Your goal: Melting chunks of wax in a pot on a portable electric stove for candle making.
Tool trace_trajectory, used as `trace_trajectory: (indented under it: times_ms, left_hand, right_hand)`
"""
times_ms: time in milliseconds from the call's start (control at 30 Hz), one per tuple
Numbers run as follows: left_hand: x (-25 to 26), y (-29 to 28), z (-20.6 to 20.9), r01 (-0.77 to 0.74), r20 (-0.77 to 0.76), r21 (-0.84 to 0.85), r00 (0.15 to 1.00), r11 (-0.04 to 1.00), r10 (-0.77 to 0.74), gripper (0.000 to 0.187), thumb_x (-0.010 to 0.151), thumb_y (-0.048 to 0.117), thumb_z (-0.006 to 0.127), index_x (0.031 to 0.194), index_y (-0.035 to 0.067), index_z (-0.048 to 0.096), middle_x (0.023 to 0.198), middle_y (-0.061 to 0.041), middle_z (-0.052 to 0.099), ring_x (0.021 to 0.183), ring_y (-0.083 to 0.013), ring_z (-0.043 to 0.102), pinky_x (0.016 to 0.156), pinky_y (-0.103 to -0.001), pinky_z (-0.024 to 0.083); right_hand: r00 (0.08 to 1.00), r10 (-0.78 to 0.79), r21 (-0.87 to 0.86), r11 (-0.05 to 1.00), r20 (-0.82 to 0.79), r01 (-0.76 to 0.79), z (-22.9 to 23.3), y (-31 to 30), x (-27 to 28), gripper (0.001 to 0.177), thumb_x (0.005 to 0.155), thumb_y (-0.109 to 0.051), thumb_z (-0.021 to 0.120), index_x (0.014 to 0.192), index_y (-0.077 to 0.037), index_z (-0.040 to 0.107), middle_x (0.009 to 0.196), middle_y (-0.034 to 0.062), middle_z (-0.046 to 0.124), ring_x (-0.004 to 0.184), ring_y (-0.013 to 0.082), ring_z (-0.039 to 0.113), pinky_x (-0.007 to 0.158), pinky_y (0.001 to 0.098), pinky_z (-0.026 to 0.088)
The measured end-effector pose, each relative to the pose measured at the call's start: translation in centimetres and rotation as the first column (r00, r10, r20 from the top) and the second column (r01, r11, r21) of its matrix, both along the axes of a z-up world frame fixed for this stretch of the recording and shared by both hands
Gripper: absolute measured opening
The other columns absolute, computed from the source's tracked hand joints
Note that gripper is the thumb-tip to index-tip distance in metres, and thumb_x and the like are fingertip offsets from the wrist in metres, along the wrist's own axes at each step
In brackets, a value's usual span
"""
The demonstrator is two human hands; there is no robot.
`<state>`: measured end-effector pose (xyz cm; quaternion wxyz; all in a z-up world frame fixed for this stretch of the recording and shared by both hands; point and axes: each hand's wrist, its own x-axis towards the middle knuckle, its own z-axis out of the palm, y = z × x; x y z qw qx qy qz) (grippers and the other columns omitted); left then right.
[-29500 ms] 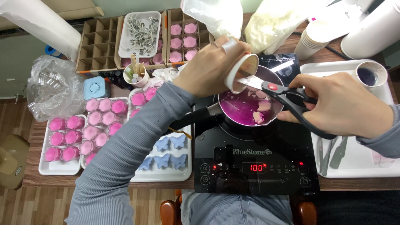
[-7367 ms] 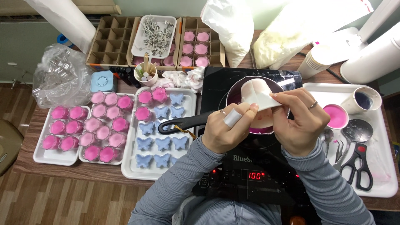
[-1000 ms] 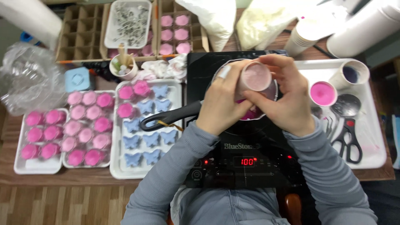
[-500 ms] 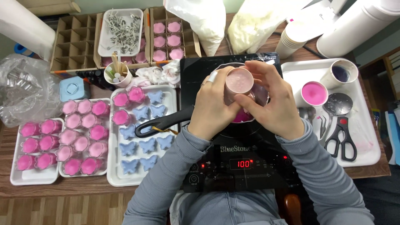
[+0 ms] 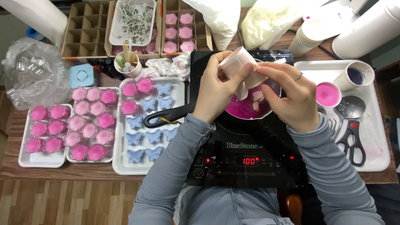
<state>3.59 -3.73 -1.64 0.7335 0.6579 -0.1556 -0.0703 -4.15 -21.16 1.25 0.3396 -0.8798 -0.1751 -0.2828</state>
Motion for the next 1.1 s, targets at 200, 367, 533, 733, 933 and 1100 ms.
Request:
trace_trajectory:
  times_ms: [200, 367, 533, 733, 933, 1100]
  left_hand:
    - [0.5, -0.6, -1.0, 0.046, -0.091, -0.093, 0.994, 0.995, -0.055, 0.064, 0.094, 0.051, 0.072, 0.125, -0.004, 0.061, 0.106, -0.012, 0.071, 0.092, -0.0117, 0.069, 0.078, -0.024, 0.058]
    - [0.4, -0.5, -0.3, -0.027, -0.019, 0.016, 0.999, 0.999, 0.028, 0.067, 0.091, 0.054, 0.071, 0.127, -0.003, 0.062, 0.108, -0.012, 0.074, 0.094, -0.0125, 0.072, 0.079, -0.025, 0.059]
    - [0.0, -0.8, 0.0, -0.1, -0.034, 0.079, 0.994, 0.992, 0.103, 0.069, 0.089, 0.054, 0.071, 0.127, -0.002, 0.059, 0.107, -0.012, 0.073, 0.092, -0.014, 0.073, 0.077, -0.026, 0.06]
    - [-1.7, 0.1, 1.3, -0.264, 0.387, 0.119, 0.9, 0.957, 0.2, 0.07, 0.086, 0.04, 0.083, 0.136, 0.001, 0.053, 0.121, -0.016, 0.068, 0.11, -0.026, 0.07, 0.094, -0.034, 0.058]
    - [-3.5, 0.4, 2.0, -0.298, 0.657, 0.276, 0.752, 0.914, 0.047, 0.063, 0.081, 0.015, 0.086, 0.135, 0.016, 0.055, 0.124, -0.003, 0.068, 0.118, -0.0312, 0.06, 0.102, -0.037, 0.052]
    - [-3.7, 0.3, 2.1, -0.305, 0.68, 0.304, 0.733, 0.903, 0.019, 0.064, 0.076, 0.013, 0.085, 0.134, 0.017, 0.057, 0.124, -0.003, 0.069, 0.119, -0.0308, 0.06, 0.101, -0.038, 0.053]
  right_hand:
    - [0.976, -0.013, -0.179, 0.982, 0.216, 0.053, 0.2, 0.1, 0.6, 0.033, 0.091, 0.01, 0.078, 0.122, -0.001, 0.075, 0.124, 0.0131, 0.071, 0.116, 0.0288, 0.07, 0.096, 0.0353, 0.06]
    - [0.956, -0.027, -0.197, 0.976, 0.292, 0.088, -0.3, 0.1, 0.9, 0.025, 0.096, 0.009, 0.08, 0.118, -0.002, 0.078, 0.122, 0.009, 0.073, 0.115, 0.0278, 0.07, 0.097, 0.0335, 0.06]
    - [0.97, -0.047, -0.157, 0.984, 0.24, 0.086, -0.6, 0.0, 0.9, 0.022, 0.099, 0.01, 0.078, 0.117, -0.002, 0.078, 0.117, 0.0079, 0.074, 0.111, 0.0239, 0.072, 0.098, 0.0335, 0.059]
    - [0.988, -0.113, -0.058, 0.991, 0.104, 0.12, -0.5, 0.0, 0.6, 0.016, 0.102, 0.009, 0.073, 0.113, -0.002, 0.071, 0.12, 0.01, 0.075, 0.112, 0.0239, 0.074, 0.097, 0.0327, 0.059]
    - [0.994, -0.101, -0.083, 0.992, -0.049, 0.096, -0.3, -1.0, -0.2, 0.036, 0.093, 0.007, 0.073, 0.127, -0.001, 0.064, 0.12, 0.0141, 0.074, 0.112, 0.0287, 0.074, 0.097, 0.0359, 0.057]
    - [0.992, -0.044, 0.016, 0.999, -0.115, 0.046, 0.0, -1.4, -0.4, 0.035, 0.093, 0.008, 0.069, 0.127, 0.001, 0.062, 0.122, 0.0151, 0.073, 0.117, 0.0256, 0.074, 0.104, 0.0333, 0.057]
